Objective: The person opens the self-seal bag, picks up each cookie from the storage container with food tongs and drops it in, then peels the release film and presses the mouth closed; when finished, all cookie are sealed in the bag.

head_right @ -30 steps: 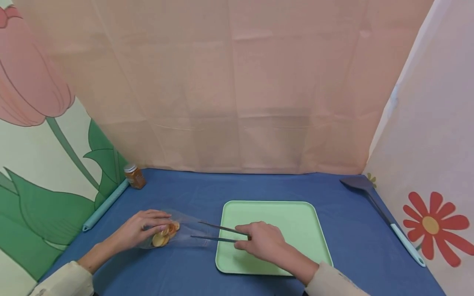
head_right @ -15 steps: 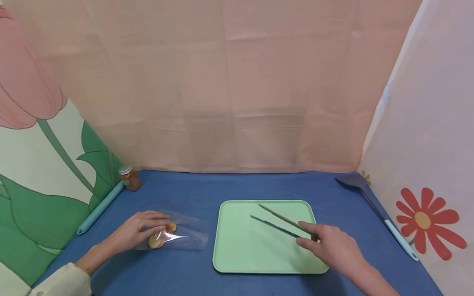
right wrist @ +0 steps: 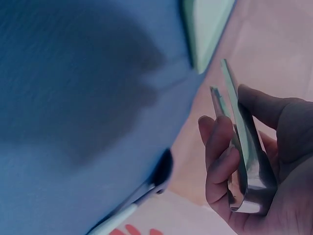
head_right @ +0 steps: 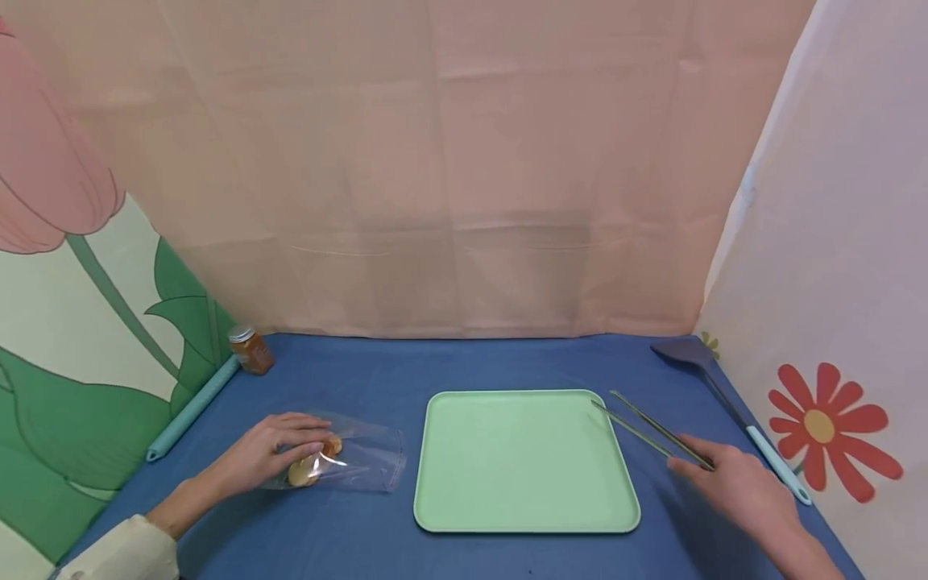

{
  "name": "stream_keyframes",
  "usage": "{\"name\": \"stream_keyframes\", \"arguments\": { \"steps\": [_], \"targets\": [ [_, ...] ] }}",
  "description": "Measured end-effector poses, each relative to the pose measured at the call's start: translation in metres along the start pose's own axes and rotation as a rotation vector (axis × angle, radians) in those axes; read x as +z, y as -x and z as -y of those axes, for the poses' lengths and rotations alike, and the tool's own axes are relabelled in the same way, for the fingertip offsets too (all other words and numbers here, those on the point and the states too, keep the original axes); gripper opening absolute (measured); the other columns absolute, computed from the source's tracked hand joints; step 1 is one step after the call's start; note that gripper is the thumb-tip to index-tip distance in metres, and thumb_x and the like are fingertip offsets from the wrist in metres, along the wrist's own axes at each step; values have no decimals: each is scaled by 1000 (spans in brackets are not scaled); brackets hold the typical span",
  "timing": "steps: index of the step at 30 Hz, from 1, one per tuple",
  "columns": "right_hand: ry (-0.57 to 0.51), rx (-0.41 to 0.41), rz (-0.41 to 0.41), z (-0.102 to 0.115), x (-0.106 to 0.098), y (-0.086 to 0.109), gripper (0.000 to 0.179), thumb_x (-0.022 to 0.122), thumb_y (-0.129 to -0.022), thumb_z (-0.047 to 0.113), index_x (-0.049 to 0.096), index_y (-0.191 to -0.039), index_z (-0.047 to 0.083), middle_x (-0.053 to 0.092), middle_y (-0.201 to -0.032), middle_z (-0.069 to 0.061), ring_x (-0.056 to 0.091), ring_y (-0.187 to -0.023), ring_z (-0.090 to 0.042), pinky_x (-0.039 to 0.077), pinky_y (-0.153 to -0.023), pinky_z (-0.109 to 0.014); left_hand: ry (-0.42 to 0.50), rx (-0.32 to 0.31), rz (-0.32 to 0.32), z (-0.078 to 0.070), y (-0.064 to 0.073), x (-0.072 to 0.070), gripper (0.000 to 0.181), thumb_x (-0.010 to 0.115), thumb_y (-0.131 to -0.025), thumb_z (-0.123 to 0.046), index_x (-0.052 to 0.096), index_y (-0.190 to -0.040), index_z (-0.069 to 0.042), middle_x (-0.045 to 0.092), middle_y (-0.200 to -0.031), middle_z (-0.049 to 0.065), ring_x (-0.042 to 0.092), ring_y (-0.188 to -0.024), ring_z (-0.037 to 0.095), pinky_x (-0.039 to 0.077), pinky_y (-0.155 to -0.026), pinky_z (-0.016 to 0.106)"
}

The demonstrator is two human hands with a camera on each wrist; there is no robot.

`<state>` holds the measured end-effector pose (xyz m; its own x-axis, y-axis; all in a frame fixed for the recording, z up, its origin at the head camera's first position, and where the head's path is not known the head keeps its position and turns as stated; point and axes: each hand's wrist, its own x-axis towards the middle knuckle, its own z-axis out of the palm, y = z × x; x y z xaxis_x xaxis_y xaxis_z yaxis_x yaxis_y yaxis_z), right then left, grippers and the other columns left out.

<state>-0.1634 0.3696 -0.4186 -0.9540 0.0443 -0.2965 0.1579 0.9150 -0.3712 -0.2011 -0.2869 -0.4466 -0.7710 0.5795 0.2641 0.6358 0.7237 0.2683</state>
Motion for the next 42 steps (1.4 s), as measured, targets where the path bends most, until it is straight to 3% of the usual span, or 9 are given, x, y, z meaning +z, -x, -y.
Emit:
{"name": "stream_keyframes", "arguments": {
  "steps": [1, 8, 13, 15, 17, 20, 26, 34, 42],
  "targets": [
    [13, -2, -4, -3, 0, -2, 103, 58, -85, 76, 43, -148, -4, 50, -135, -41, 60, -100, -44, 51, -66, -43, -1, 5, -3, 0, 0, 0, 27, 63, -99, -30, 74, -123, -23, 71, -127, 0, 65, -119, 24, 55, -93, 51],
    [18, -20, -14, -14, 5, -9, 98, 56, -89, 71, 43, -145, -8, 51, -133, -42, 58, -106, -51, 52, -70, -51, -6, 19, -7, 0, 2, 0, 26, 62, -100, -29, 74, -122, -24, 71, -127, 0, 65, -119, 24, 56, -93, 49],
    [-5, 14, -12, -16, 6, -12, 101, 54, -90, 72, 38, -146, -11, 63, -110, -34, 61, -90, -40, 50, -66, -46, -2, 14, -8, 1, 2, 0, 26, 61, -100, -30, 74, -122, -24, 71, -127, -1, 65, -119, 24, 55, -93, 50],
    [2, 33, -15, -18, 7, -13, 101, 54, -91, 71, 37, -147, -11, 62, -111, -35, 61, -90, -42, 50, -67, -48, -1, 15, -12, 2, 2, 1, 26, 62, -100, -30, 74, -122, -25, 71, -127, -1, 65, -118, 23, 55, -92, 50],
    [29, 42, -33, -18, 8, -15, 99, 55, -91, 70, 39, -145, -12, 55, -125, -41, 58, -102, -51, 52, -73, -56, 0, 14, -18, 2, 2, 1, 26, 62, -100, -30, 75, -122, -25, 71, -126, -1, 66, -118, 23, 56, -92, 50],
    [60, 46, -55, -18, 11, -18, 94, 59, -92, 64, 42, -142, -14, 50, -130, -44, 54, -110, -58, 51, -79, -62, 1, 15, -22, 3, 3, 1, 26, 63, -99, -30, 75, -121, -24, 71, -126, -1, 66, -118, 23, 56, -92, 50],
    [127, 58, -102, -18, 16, -23, 85, 64, -93, 53, 47, -136, -18, 53, -125, -44, 57, -106, -56, 50, -82, -64, 1, 19, -35, 3, 2, 2, 26, 64, -98, -29, 75, -122, -25, 71, -126, -2, 66, -118, 22, 56, -92, 50],
    [207, 108, -68, -17, 21, -29, 77, 69, -88, 52, 54, -129, -12, 60, -115, -38, 63, -94, -49, 53, -71, -60, 5, 23, -36, 3, 2, 3, 26, 66, -97, -27, 75, -122, -24, 71, -126, -1, 66, -118, 23, 56, -92, 49],
    [201, 106, -73, -14, 25, -26, 73, 71, -88, 49, 56, -128, -11, 62, -109, -37, 63, -86, -44, 53, -66, -58, -7, 26, -35, 3, 2, 3, 26, 65, -98, -27, 75, -122, -24, 71, -127, -2, 66, -118, 23, 56, -92, 49]
  ]
}}
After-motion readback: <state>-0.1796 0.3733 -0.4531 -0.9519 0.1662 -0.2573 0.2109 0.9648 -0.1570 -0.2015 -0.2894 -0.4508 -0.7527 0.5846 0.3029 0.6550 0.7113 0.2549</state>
